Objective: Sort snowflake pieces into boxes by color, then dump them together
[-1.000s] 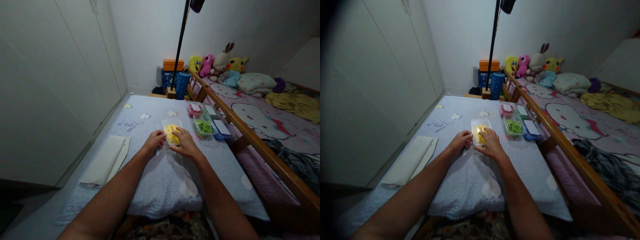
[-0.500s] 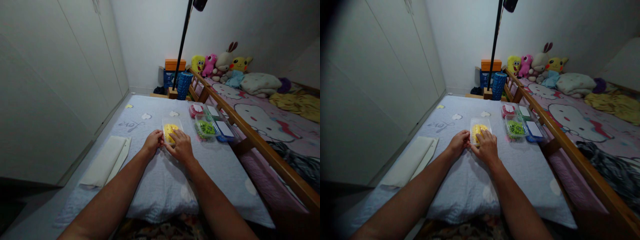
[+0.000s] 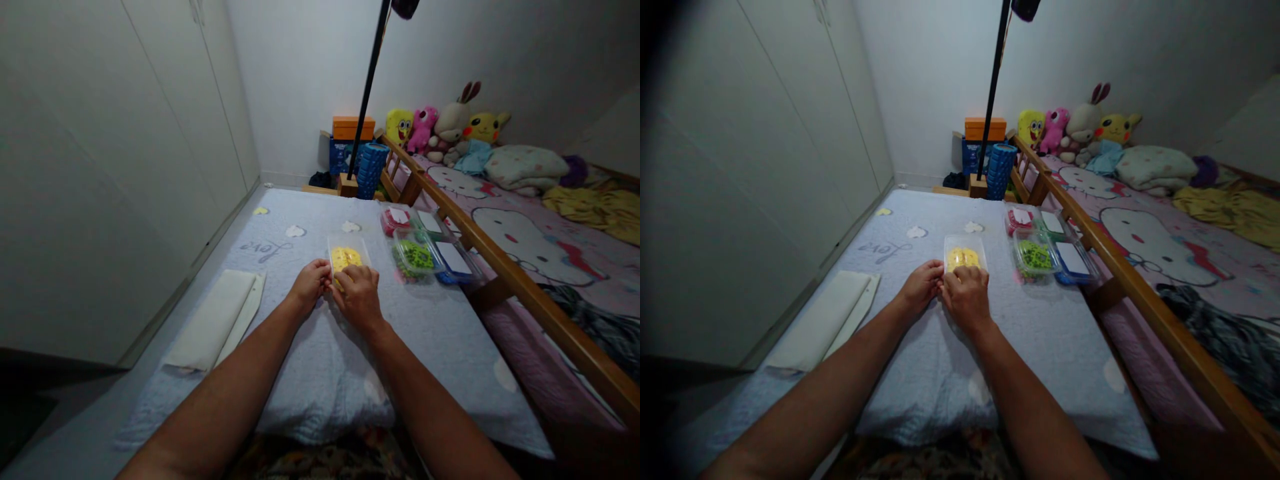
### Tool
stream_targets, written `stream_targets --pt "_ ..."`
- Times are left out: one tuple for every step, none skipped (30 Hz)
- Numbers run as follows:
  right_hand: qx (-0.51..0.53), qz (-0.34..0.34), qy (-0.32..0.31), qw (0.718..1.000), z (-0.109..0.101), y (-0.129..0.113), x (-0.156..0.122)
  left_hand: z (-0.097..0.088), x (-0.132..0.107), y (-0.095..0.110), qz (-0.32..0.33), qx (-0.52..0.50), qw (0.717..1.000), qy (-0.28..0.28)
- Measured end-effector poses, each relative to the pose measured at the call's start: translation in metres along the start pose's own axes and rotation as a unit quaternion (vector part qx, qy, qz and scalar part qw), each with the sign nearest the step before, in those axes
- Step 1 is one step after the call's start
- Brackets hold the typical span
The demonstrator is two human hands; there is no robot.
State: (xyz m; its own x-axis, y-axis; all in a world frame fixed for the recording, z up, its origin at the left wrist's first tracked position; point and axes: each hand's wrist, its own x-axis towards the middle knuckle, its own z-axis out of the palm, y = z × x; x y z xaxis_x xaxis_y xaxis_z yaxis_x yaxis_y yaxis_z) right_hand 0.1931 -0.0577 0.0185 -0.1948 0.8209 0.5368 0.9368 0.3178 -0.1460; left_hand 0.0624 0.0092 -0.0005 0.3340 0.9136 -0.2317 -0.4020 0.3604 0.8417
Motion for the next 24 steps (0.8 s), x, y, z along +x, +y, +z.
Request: stream_targets --pt "0.002 -0.013 -0.008 1.0 0.0009 -0.0002 0.0004 0.0006 0.0 0.0 0.004 0.0 1.0 0.002" --pt "0.004 -0.024 -0.013 1.0 0.0018 -0.0001 0.0008 0.0012 -0.0002 0.0 0.008 0.001 1.0 0.005" --pt "0.005 -0.031 -0.014 0.999 0.0027 0.0002 0.0011 0.002 -0.0005 0.0001 0.013 0.001 1.0 0.008" --pt "0.005 -0.036 -0.011 0.999 0.0034 0.0004 0.0013 0.0028 -0.0009 0.0002 0.017 0.001 1.0 0.011" --pt "0.004 -0.039 -0.005 0.999 0.004 0.0006 0.0015 0.0037 -0.0014 0.0003 0.02 0.0 1.0 0.014" --pt "0.002 -0.042 0.001 0.999 0.0045 0.0007 0.0016 0.0045 -0.002 0.0003 0.022 -0.001 1.0 0.017" --pt "0.001 -0.045 0.007 0.999 0.0049 0.0006 0.0016 0.0054 -0.0024 0.0002 0.024 -0.001 1.0 0.021" --pt "-0.001 -0.047 0.012 0.999 0.0052 0.0004 0.0016 0.0061 -0.0027 0.0 0.024 -0.002 0.999 0.024" --pt "-0.002 -0.049 0.015 0.999 0.0054 0.0002 0.0016 0.0066 -0.0028 -0.0002 0.025 -0.001 0.999 0.026" --pt "-0.003 -0.051 0.017 0.999 0.0057 -0.0002 0.0016 0.0069 -0.0027 -0.0006 0.026 -0.001 0.999 0.029" --pt "-0.004 -0.051 0.018 0.999 0.0059 -0.0005 0.0015 0.007 -0.0025 -0.0009 0.028 0.0 0.999 0.03" --pt "-0.004 -0.051 0.017 0.999 0.0061 -0.0008 0.0015 0.0068 -0.0024 -0.0011 0.032 0.002 0.999 0.032" --pt "-0.003 -0.05 0.014 0.999 0.0063 -0.0009 0.0015 0.0065 -0.0022 -0.0011 0.034 0.004 0.999 0.034" --pt "-0.001 -0.049 0.011 0.999 0.0064 -0.0008 0.0016 0.0061 -0.0023 -0.0011 0.034 0.006 0.999 0.034" --pt "0.001 -0.048 0.007 0.999 0.0064 -0.0005 0.0017 0.0057 -0.0026 -0.0008 0.033 0.009 0.999 0.033" --pt "0.004 -0.047 0.003 0.999 0.0064 -0.0001 0.0018 0.0053 -0.003 -0.0005 0.031 0.011 0.999 0.031" --pt "0.006 -0.047 -0.001 0.999 0.0064 0.0005 0.002 0.005 -0.0036 0.0 0.027 0.012 0.999 0.029" --pt "0.009 -0.046 -0.003 0.999 0.0064 0.0012 0.0023 0.0049 -0.0042 0.0004 0.023 0.013 0.999 0.026" --pt "0.01 -0.044 -0.004 0.999 0.0064 0.0017 0.0025 0.0048 -0.0047 0.0008 0.021 0.012 0.999 0.024" --pt "0.011 -0.042 -0.004 0.999 0.0066 0.002 0.0025 0.0048 -0.005 0.0011 0.02 0.013 0.999 0.021" --pt "0.012 -0.04 -0.005 0.999 0.0067 0.0019 0.0024 0.0048 -0.0051 0.0012 0.021 0.014 0.999 0.019" --pt "0.013 -0.038 -0.006 0.999 0.0068 0.0015 0.0021 0.0046 -0.0049 0.0012 0.024 0.018 0.999 0.018" --pt "0.013 -0.037 -0.008 0.999 0.0067 0.0007 0.0016 0.0043 -0.0045 0.001 0.026 0.024 0.999 0.018" --pt "0.015 -0.037 -0.01 0.999 0.0062 -0.0002 0.0009 0.0038 -0.004 0.0007 0.028 0.03 0.999 0.018"
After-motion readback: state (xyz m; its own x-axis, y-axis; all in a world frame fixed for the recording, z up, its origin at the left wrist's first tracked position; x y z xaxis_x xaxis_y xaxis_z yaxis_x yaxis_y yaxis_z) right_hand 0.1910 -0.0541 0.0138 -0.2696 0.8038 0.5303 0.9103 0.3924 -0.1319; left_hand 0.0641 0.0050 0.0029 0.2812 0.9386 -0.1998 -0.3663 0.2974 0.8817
